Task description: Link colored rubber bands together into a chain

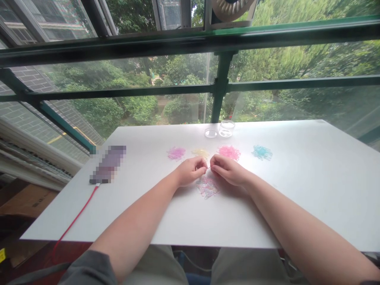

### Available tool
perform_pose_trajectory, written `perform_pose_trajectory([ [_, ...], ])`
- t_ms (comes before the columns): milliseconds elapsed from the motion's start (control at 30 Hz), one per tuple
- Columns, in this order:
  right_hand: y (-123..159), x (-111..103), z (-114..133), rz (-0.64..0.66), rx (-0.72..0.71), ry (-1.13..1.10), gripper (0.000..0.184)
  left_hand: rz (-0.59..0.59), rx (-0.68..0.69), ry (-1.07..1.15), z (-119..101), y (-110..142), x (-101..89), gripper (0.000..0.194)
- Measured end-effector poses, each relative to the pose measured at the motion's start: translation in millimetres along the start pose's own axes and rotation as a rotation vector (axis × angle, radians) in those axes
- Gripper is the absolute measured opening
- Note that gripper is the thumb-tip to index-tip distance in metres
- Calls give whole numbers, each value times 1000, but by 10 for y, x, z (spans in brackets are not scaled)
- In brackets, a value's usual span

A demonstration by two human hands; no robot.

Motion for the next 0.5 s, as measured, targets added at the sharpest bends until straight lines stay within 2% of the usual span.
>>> perform_pose_trajectory([
  [500, 17, 1, 11, 10, 2, -70, 6, -3, 44, 135, 63, -2, -48, 13],
])
Point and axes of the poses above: each hand's wrist, its own y-axis away from the middle knuckle, its own x-axis out of the palm, z = x × y, the point moved 2 cm from there along -y, towards the middle knuckle, and after that the axes turned 14 degrees about z, right-handed, at the moved point
